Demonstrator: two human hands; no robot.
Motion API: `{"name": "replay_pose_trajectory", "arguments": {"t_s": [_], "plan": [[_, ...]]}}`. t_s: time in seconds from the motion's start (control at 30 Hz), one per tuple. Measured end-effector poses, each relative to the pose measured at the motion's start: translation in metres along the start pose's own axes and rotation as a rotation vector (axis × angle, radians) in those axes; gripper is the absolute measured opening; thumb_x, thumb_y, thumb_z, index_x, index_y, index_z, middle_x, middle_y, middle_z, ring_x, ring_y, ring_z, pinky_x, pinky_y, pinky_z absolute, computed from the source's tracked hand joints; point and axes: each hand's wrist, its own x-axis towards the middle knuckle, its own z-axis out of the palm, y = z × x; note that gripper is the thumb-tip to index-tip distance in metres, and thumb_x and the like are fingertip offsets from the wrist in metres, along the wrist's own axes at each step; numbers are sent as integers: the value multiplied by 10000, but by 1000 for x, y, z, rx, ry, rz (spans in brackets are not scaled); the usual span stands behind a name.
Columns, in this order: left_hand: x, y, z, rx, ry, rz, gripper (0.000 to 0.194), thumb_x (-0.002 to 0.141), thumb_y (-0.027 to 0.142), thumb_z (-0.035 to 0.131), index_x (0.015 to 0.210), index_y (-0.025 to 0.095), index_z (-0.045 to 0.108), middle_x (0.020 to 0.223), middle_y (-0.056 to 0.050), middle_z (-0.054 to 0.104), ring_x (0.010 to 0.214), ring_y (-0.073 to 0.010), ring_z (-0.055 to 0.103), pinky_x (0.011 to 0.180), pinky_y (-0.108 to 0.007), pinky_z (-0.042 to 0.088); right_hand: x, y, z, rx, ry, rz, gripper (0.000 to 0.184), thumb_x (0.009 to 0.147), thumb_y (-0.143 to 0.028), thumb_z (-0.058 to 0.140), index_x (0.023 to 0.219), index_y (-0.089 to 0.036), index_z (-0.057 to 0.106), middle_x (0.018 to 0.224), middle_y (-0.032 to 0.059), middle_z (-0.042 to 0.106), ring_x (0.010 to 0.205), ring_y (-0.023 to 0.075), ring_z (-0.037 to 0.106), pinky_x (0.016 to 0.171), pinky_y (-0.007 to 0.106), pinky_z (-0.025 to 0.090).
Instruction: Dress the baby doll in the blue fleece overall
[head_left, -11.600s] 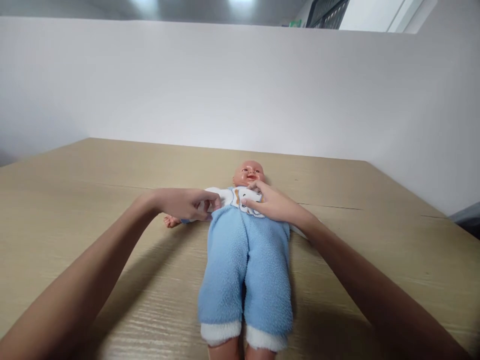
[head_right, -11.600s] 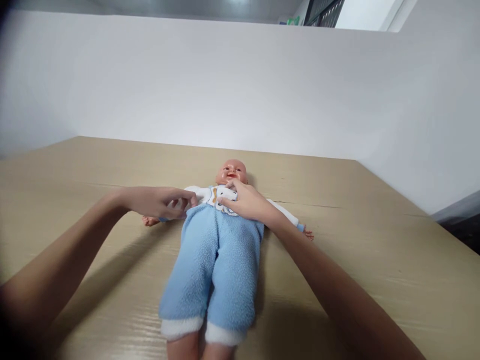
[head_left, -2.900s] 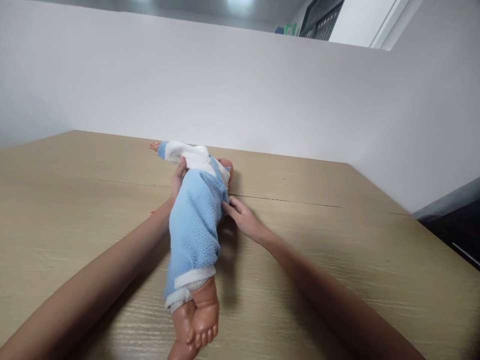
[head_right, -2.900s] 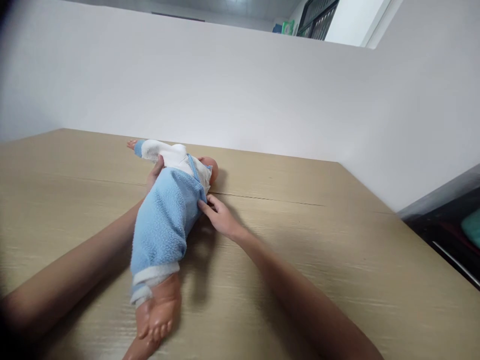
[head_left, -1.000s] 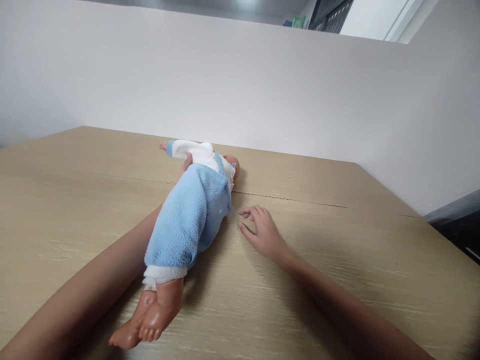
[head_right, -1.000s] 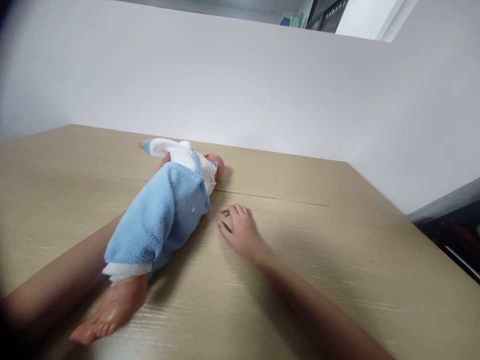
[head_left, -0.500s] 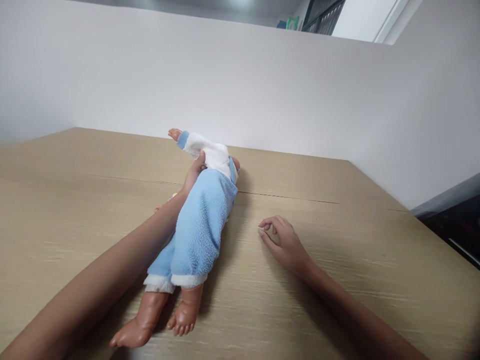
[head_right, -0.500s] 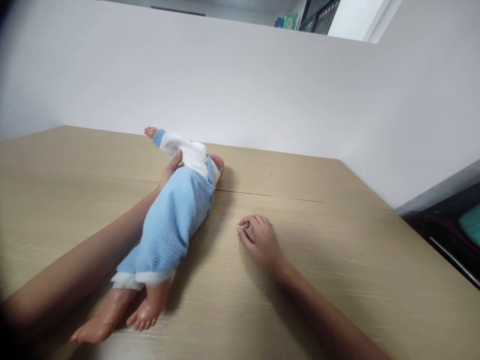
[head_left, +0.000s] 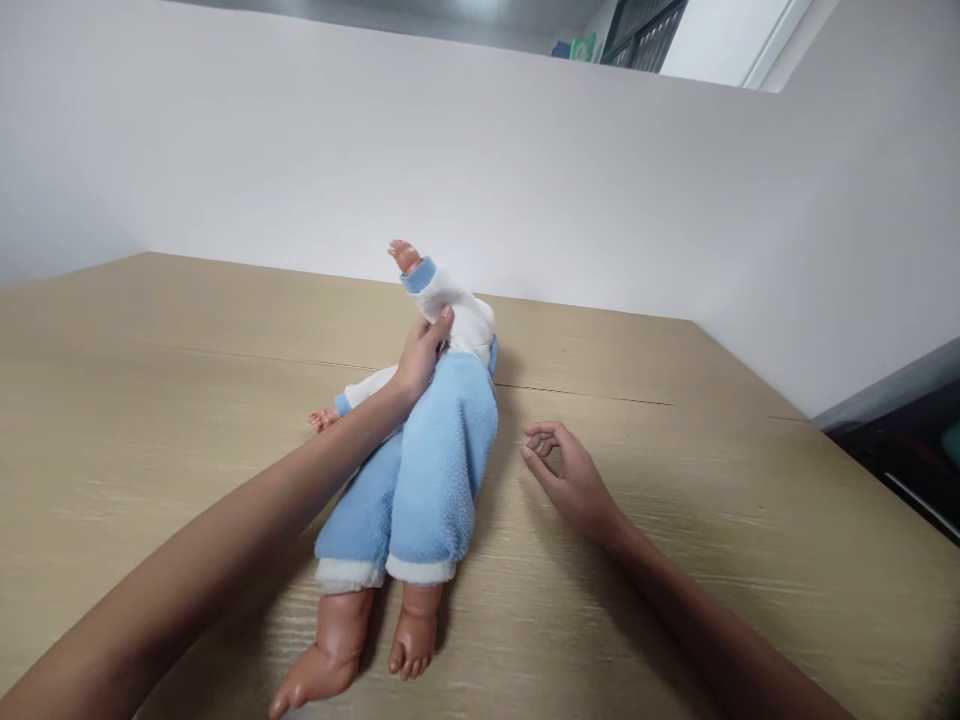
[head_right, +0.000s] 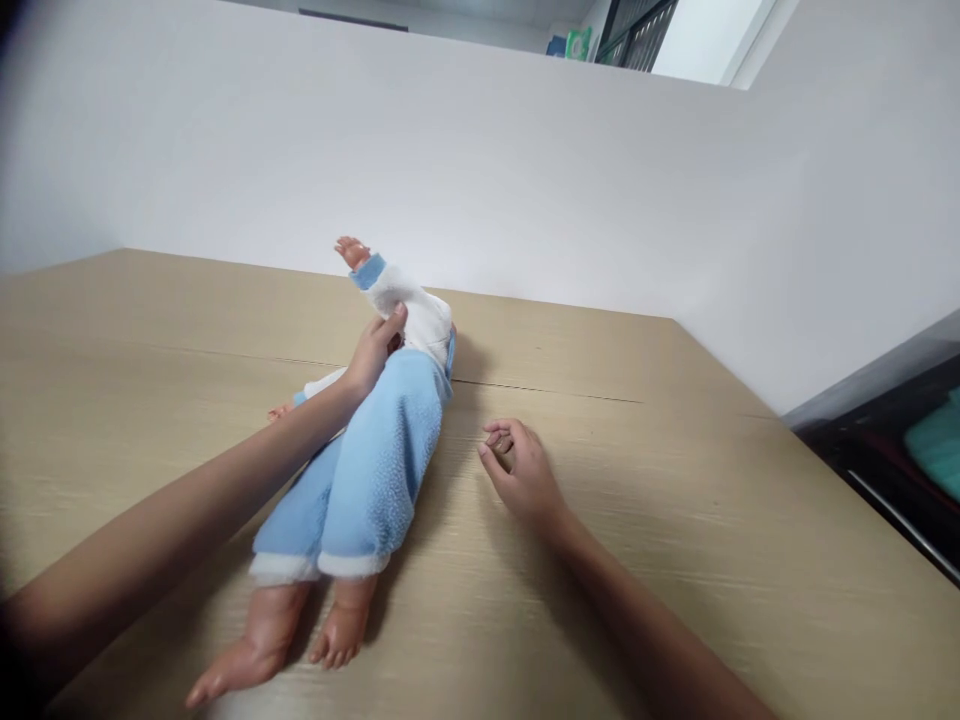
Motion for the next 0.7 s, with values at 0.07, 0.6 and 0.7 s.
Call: {"name": "replay_pose_trajectory", "arguments": {"t_s": [0.07,0.6,0.7], "plan": [[-3,-2,10,73,-43,34,532,922,686,752,1159,213,695,1194,-81,798,1246,-347,700,1123,-480,531,3,1,-2,103,2,45,352,1014,-502,677,1243,-236,650,1100,103,714,1017,287,680,1017,498,561],[-41,-9,74,1150,-684,431,652,1001,496,692,1583,239,555,1380,-154,705,1244,-402,656,1117,-568,486,35,25,-45,874,-195,378,791,1033,-839,337,1339,-245,760,1418,246,741,1285,374,733,1010,614,567],[-45,-2,70,1068,-658,475,680,1033,509,658,1632,244,474,1498,-155,652,1359,-377,615,1185,-553,449,34,24,-50,578,-156,318,546,1087,-690,503,1292,-262,772,1394,197,757,1275,323,725,1007,553,587]]}}
